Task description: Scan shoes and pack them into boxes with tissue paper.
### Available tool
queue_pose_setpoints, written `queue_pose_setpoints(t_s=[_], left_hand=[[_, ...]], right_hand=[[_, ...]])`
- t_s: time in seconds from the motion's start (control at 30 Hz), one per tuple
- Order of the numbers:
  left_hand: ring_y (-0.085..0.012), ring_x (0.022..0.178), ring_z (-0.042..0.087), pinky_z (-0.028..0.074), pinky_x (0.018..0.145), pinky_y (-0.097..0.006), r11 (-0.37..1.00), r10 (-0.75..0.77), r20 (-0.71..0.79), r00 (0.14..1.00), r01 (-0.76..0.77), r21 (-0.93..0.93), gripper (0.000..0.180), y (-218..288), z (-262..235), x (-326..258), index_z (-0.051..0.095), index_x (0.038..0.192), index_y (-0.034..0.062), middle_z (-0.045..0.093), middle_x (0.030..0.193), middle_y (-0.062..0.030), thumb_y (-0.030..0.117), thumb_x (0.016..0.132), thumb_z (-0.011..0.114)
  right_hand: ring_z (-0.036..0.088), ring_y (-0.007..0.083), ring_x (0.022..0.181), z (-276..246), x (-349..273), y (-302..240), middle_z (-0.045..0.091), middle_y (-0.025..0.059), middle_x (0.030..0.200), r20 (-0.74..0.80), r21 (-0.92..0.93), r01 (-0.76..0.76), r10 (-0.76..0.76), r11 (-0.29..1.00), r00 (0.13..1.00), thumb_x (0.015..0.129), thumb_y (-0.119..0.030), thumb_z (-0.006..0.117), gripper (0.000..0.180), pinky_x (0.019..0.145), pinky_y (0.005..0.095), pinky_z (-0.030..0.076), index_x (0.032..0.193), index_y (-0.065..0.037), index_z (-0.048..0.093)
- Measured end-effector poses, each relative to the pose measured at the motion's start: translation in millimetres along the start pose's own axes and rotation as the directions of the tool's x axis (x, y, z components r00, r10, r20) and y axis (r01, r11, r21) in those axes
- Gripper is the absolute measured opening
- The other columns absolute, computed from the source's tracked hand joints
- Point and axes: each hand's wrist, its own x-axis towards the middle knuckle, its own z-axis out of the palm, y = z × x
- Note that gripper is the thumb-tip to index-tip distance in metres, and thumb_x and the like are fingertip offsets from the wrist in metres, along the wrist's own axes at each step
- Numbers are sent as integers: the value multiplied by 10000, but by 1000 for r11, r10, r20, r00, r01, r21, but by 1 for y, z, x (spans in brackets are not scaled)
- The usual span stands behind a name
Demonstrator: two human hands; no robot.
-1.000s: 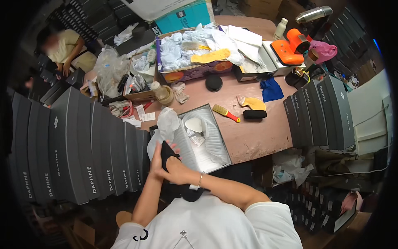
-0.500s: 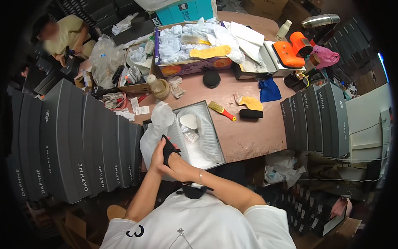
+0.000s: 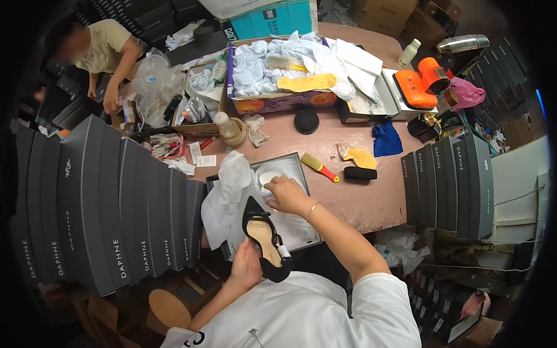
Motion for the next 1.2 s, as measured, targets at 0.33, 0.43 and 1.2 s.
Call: queue_pose_setpoints(t_s=[0.33, 0.43, 1.2], left_hand=[[-279, 869, 664, 556, 787, -413, 994, 76, -20, 997, -74, 82, 443, 45, -50, 37, 513, 1204, 4, 623, 1092, -164, 337, 942, 385], [-254, 1030, 601, 491, 877, -375, 977, 202, -54, 978, -197, 84, 667, 40, -36, 35, 433, 1298, 47, 567, 1204, -124, 598, 950, 294], [-229, 720, 642, 559, 623, -371, 993, 18, -242, 970, 12, 121, 518, 1, -64, 15, 513, 1145, 31, 611, 919, -106, 507, 948, 462]], right_hand=[[582, 233, 959, -14, -8, -19, 630, 79, 910, -239, 217, -131, 183, 967, 954, 885, -158, 574, 154, 893, 401, 434, 983, -69, 654], [616, 136, 773, -13, -40, -56, 652, 46, 843, 233, 914, -308, 279, 264, 932, 949, -213, 554, 230, 704, 255, 497, 1035, -19, 643], [606, 340, 824, 31, -40, -56, 589, 126, 886, -320, 309, -139, 241, 941, 916, 744, -289, 767, 343, 708, 417, 492, 901, -31, 602]])
